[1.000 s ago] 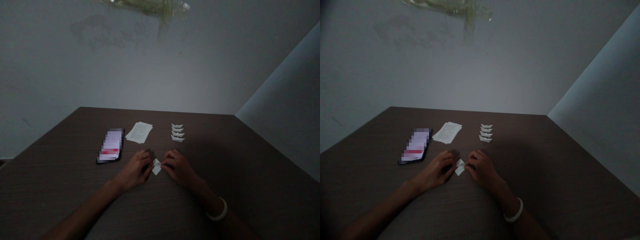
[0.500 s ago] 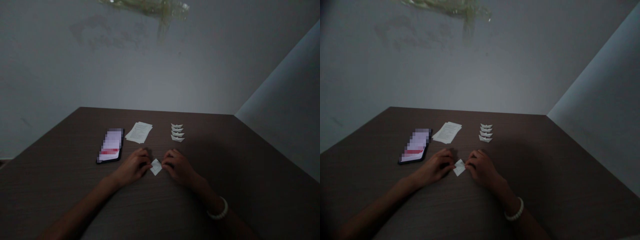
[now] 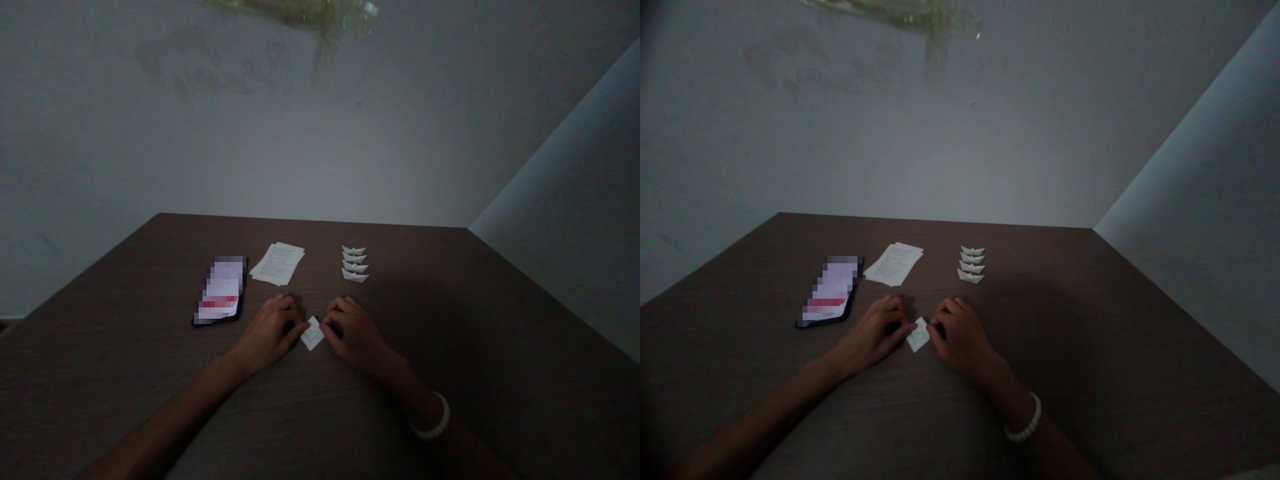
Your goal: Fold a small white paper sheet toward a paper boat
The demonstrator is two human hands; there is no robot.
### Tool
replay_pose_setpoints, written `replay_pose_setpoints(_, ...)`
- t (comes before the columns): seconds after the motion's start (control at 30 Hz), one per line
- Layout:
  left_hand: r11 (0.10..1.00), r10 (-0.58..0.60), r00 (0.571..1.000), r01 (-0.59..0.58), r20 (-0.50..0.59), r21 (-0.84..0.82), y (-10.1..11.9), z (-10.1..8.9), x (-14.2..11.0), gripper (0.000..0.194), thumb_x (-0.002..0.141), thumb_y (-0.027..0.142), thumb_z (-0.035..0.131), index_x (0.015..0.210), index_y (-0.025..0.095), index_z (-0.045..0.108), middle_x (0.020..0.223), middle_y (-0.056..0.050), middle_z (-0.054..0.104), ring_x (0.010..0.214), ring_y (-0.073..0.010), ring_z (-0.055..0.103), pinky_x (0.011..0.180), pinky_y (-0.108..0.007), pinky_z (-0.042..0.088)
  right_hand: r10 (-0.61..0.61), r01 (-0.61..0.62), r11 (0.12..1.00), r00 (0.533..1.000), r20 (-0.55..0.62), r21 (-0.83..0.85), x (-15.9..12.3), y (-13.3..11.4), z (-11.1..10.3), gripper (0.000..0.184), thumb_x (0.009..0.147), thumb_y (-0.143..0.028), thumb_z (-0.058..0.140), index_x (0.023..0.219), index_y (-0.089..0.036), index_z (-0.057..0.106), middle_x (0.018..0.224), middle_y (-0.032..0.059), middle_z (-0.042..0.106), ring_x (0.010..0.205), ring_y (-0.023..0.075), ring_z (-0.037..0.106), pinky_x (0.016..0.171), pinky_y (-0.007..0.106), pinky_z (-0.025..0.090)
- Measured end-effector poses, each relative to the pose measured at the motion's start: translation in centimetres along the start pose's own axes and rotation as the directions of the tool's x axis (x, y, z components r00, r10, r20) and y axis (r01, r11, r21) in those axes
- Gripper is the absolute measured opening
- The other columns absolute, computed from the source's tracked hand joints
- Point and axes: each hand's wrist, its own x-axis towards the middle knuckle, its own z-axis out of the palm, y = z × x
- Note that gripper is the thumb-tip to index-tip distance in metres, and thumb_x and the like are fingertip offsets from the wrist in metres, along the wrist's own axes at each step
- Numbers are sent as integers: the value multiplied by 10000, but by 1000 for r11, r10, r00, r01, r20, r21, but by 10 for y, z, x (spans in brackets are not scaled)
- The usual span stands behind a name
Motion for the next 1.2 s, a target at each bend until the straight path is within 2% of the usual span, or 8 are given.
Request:
replay_pose_setpoints(0.23,997,-74,997,74,7,14,5,2,2,228,870,304,595,686,172,618,862,-48,562,889,-228,502,775,-365,399,30,-31,999,999,-45,-12,1,0,3,82,823,-190,660,750,-182,622,880,36,601,857,183,530,783,312,424)
replay_pose_setpoints(0.47,995,-88,996,87,13,38,7,0,2,201,867,308,595,722,170,617,870,-50,562,884,-231,497,786,-378,401,43,-43,999,998,-49,3,-1,0,2,118,818,-246,703,752,-185,627,884,28,602,858,181,533,786,311,423)
replay_pose_setpoints(0.53,997,-62,998,62,-1,40,8,0,1,149,876,306,584,842,169,632,919,-57,566,900,-233,498,805,-387,405,36,-36,999,998,-46,3,-1,0,2,121,822,-251,702,755,-184,626,880,27,600,860,182,530,790,312,424)
replay_pose_setpoints(0.67,1000,7,1000,-7,7,16,7,-1,-2,206,913,307,540,1056,214,656,1024,-66,554,951,-231,497,833,-382,410,34,-34,999,999,-41,-5,-1,0,2,114,823,-253,706,765,-184,636,876,28,598,859,180,527,781,308,427)
replay_pose_setpoints(0.9,994,82,996,-84,35,70,4,-6,-2,216,918,308,535,1019,239,713,991,-67,541,925,-227,487,819,-388,411,63,-62,998,997,-51,13,0,-1,1,100,823,-250,711,778,-185,651,870,31,603,862,183,534,782,316,430)
replay_pose_setpoints(1.07,984,124,991,-131,59,123,8,-11,-2,244,933,286,491,992,214,716,968,-81,560,908,-235,493,778,-386,418,72,-71,997,997,-38,31,-1,3,-2,55,825,-206,703,792,-191,661,859,31,611,856,183,541,759,311,429)
replay_pose_setpoints(1.2,968,210,971,-223,112,114,10,-10,-4,259,950,223,440,1016,159,682,1122,-112,578,986,-249,509,843,-410,431,64,-63,998,997,-49,11,-2,7,-3,57,825,-188,698,791,-190,653,860,29,621,852,185,546,773,318,427)
